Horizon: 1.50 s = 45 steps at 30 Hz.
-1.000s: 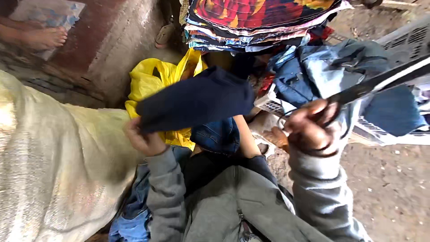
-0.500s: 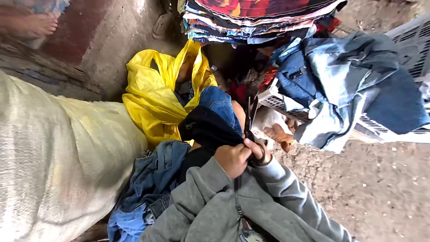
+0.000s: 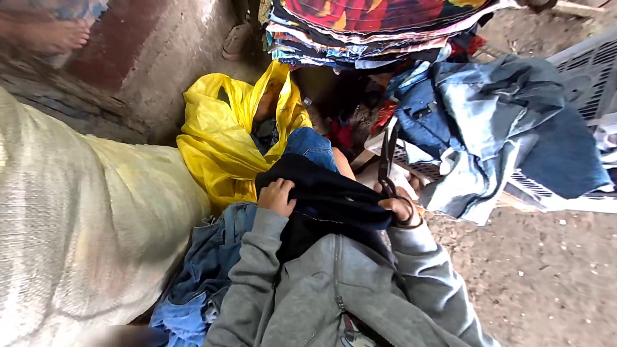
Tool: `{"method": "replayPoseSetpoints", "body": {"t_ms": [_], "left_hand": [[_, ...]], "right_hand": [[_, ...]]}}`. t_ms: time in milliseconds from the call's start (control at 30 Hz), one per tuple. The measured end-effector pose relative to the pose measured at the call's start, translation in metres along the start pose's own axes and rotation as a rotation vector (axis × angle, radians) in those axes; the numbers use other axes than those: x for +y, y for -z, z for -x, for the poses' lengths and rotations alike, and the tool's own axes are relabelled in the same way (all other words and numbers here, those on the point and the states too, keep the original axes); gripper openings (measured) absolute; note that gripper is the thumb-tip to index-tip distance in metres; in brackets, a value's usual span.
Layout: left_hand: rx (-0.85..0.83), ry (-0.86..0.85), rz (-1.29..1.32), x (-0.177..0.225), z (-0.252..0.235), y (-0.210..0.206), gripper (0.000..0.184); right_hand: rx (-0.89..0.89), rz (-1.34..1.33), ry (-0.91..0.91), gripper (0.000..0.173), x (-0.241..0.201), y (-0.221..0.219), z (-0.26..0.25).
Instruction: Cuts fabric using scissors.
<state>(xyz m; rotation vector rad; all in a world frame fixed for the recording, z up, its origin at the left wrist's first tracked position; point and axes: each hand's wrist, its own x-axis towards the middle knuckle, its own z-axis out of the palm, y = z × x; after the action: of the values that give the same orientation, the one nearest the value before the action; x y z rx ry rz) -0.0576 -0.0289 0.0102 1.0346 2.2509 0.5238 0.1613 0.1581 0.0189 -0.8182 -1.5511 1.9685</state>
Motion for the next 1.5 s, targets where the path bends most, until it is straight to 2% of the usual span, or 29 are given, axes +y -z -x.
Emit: {"method": "replayPoseSetpoints", "body": {"t_ms": [67,133,233,300,367,433,500,533,600,667,733,800,867,933,1033,1100,1167,1233,1300,1333,1400,1500], "left_hand": [[0.191,-0.093,0.045,-0.007,-0.002,-0.010,0.024],[0.417,-0.222,0.132,-0.010,-0.003,-0.017,0.018],[0.541,-0.299,0.198,0.000,0.003,-0.014,0.018],[0.552,-0.344,0.217,0.013,0.004,-0.009,0.018],[0.562,-0.393,0.248,0.027,0.006,-0.004,0.019],[0.544,-0.439,0.277,0.037,0.008,0.004,0.018],[0.531,-0.465,0.241,0.040,0.006,0.015,0.019],[0.494,-0.446,0.174,0.039,0.006,0.024,0.021],[0.326,-0.292,-0.001,0.033,0.004,0.051,0.027],[0.213,-0.120,-0.112,0.019,-0.005,0.073,0.031],[0.294,-0.089,-0.109,0.004,-0.017,0.089,0.028],[0.388,-0.212,0.005,-0.003,-0.024,0.105,0.024],[0.384,-0.409,0.176,-0.002,-0.026,0.122,0.022],[0.198,-0.605,0.407,0.006,-0.021,0.142,0.021],[-0.215,-0.885,0.688,0.016,-0.019,0.165,0.025],[-0.326,-0.922,0.815,0.021,-0.028,0.161,0.022],[-0.203,-0.758,0.880,0.013,-0.038,0.144,0.017],[0.033,-0.453,0.822,-0.001,-0.049,0.117,0.011],[0.126,-0.137,0.652,-0.019,-0.058,0.087,0.031],[0.119,-0.005,0.575,-0.028,-0.062,0.072,0.043],[0.107,0.120,0.462,-0.041,-0.060,0.051,0.059],[0.110,0.071,0.430,-0.037,-0.041,0.036,0.056]], "right_hand": [[0.130,0.355,-0.043,0.034,-0.006,0.006,-0.002],[0.208,0.542,-0.056,0.044,-0.008,0.010,-0.005],[0.164,0.480,0.028,0.060,-0.013,-0.005,-0.003],[0.052,0.388,0.138,0.079,-0.004,-0.022,-0.006],[-0.045,0.258,0.221,0.090,0.016,-0.046,-0.013],[-0.109,0.262,0.241,0.087,0.034,-0.064,-0.021],[-0.100,0.406,0.212,0.054,0.038,-0.071,-0.030],[-0.059,0.453,0.201,0.040,0.035,-0.070,-0.034],[0.010,0.386,0.211,0.027,0.025,-0.062,-0.043],[0.037,0.227,0.230,0.030,0.002,-0.047,-0.052],[0.012,0.147,0.279,0.037,-0.025,-0.028,-0.065],[-0.064,0.133,0.329,0.040,-0.047,-0.008,-0.077],[-0.162,0.109,0.308,0.038,-0.074,0.005,-0.081],[-0.361,0.042,0.247,0.030,-0.103,0.020,-0.081],[-0.675,-0.091,0.279,0.021,-0.131,0.038,-0.086],[-0.702,-0.070,0.326,0.014,-0.138,0.038,-0.092],[-0.492,-0.023,0.360,0.012,-0.122,0.032,-0.095],[-0.096,0.074,0.290,0.006,-0.096,0.017,-0.093],[0.294,0.094,0.122,0.012,-0.068,0.003,-0.094],[0.402,0.073,0.065,0.009,-0.053,0.004,-0.094],[0.501,0.072,0.029,0.005,-0.031,0.012,-0.090],[0.470,0.202,0.021,0.010,-0.017,0.021,-0.070]]}}
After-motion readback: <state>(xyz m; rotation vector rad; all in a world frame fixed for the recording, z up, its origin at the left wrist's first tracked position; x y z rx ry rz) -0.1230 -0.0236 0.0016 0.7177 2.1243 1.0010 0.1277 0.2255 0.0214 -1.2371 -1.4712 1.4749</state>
